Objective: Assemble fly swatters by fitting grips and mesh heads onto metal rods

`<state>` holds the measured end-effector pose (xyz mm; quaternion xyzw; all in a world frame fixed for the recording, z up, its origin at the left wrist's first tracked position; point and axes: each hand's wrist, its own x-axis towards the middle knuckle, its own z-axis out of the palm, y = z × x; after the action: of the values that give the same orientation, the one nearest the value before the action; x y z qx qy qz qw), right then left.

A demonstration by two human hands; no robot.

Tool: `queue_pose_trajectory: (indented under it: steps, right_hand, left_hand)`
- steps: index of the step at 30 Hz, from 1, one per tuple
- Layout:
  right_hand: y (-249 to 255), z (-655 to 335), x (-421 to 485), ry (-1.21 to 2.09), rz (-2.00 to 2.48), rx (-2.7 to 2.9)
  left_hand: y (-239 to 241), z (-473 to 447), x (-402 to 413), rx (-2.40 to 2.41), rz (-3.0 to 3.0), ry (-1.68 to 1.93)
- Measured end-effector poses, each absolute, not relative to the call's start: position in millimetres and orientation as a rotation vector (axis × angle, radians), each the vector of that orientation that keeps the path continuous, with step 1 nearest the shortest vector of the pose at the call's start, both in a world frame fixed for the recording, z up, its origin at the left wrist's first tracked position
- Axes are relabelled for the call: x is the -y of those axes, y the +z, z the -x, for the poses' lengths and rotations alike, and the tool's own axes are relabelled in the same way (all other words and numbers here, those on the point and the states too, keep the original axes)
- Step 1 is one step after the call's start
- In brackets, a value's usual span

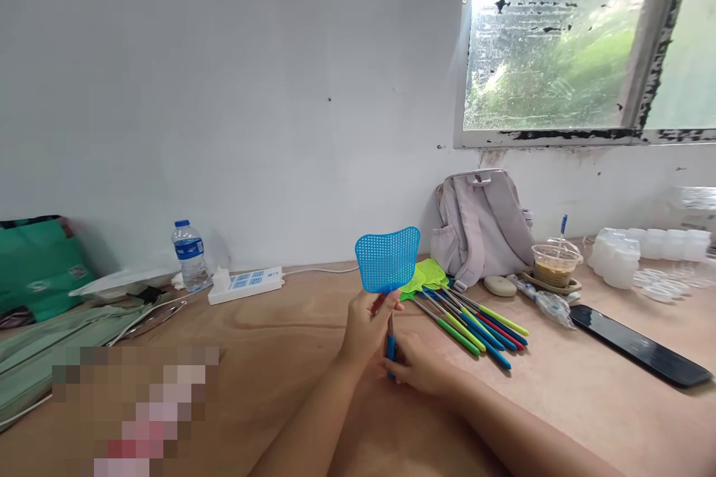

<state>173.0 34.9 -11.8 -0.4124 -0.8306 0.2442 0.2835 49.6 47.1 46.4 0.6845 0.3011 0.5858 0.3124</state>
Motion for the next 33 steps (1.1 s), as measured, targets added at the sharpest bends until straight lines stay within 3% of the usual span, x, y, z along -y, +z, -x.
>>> queue_pose_trajectory:
  steps: [4, 8, 18, 24, 28, 33]
  right_hand:
    - [-18, -180, -34, 0.579, 1.116, 2.099]
    - [-13, -207, -37, 0.314, 1.221, 2.018]
    - [-23, -344, -53, -0.123, 1.814, 1.822]
    - [-18, -310, -38, -0.404, 1.985, 1.783]
    - [-16, -230, -12, -0.038, 1.537, 2.228]
    - [-22, -165, -23, 0.127, 1.549, 2.371]
  left_hand:
    - [23, -10, -38, -0.789, -1.805, 1.367]
    - [-9, 51, -37, -1.183, -1.921, 1.305]
    - [-18, 97, -57, -1.579, -1.22, 1.71]
    - [-25, 88, -56, -1.663, -1.193, 1.661]
    - [-31, 71, -60, -1.715, -1.293, 1.582]
    - [-25, 52, -57, -1.743, -1.653, 1.337]
